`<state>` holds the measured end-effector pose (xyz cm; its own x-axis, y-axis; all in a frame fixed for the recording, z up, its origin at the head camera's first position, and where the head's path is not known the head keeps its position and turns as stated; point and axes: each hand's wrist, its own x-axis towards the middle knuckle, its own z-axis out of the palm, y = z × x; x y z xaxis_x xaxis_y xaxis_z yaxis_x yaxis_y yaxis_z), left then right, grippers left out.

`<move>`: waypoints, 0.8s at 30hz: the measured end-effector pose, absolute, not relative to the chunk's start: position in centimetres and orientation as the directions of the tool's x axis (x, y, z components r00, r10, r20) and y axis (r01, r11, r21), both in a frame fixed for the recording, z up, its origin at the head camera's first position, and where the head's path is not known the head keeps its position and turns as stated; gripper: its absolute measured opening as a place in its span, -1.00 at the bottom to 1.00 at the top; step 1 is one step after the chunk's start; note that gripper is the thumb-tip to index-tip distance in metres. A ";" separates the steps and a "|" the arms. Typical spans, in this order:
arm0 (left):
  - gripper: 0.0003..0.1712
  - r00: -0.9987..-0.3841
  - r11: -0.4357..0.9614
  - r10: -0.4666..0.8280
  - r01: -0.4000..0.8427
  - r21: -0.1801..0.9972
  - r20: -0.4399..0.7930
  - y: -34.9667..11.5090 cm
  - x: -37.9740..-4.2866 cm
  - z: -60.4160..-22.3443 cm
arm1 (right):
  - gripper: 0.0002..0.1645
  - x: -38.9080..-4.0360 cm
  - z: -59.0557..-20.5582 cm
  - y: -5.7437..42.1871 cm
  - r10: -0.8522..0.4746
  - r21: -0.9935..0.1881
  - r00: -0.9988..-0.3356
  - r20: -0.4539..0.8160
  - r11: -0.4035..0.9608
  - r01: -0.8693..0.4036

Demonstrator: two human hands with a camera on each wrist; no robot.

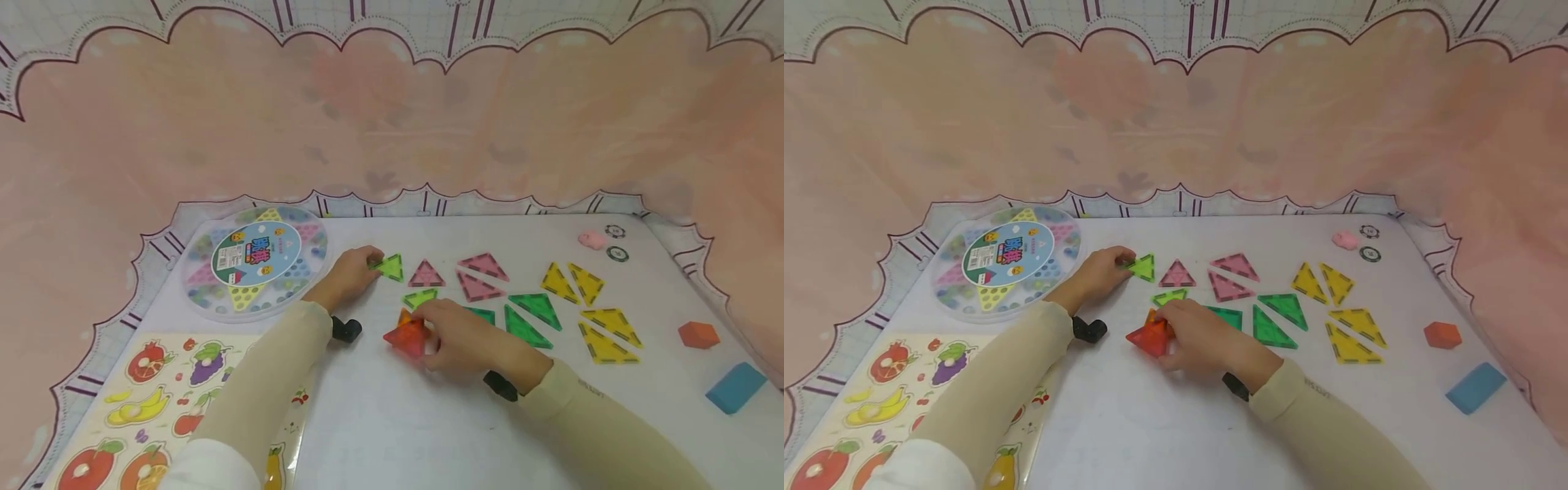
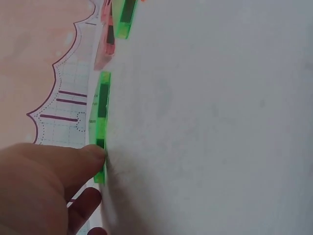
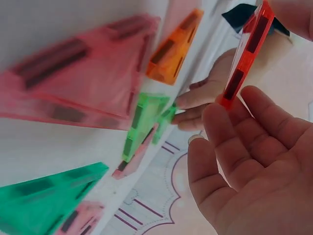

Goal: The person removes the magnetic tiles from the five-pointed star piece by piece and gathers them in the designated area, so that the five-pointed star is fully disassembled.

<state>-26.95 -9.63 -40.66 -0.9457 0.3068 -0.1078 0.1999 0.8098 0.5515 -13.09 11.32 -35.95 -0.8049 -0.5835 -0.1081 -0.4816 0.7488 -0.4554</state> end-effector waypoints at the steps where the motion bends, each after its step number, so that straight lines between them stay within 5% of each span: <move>1: -0.62 -0.948 0.812 0.296 0.187 0.552 -0.115 -10.0 -26.9 -40.6 | -0.34 -13.5 -35.9 10.9 -0.584 -0.454 -0.804 -0.110 0.749 -0.482; 12: -0.58 -0.947 0.802 0.295 0.174 0.572 -0.125 -12.7 -25.8 -38.5 | -0.23 -18.9 -36.3 7.4 -0.521 -0.405 -0.826 -0.215 0.817 -0.410; 24: -0.60 -0.942 0.789 0.275 0.107 0.605 -0.191 -14.7 -22.7 -38.7 | -0.26 -21.0 -37.7 5.6 -0.459 -0.346 -0.854 -0.245 0.864 -0.365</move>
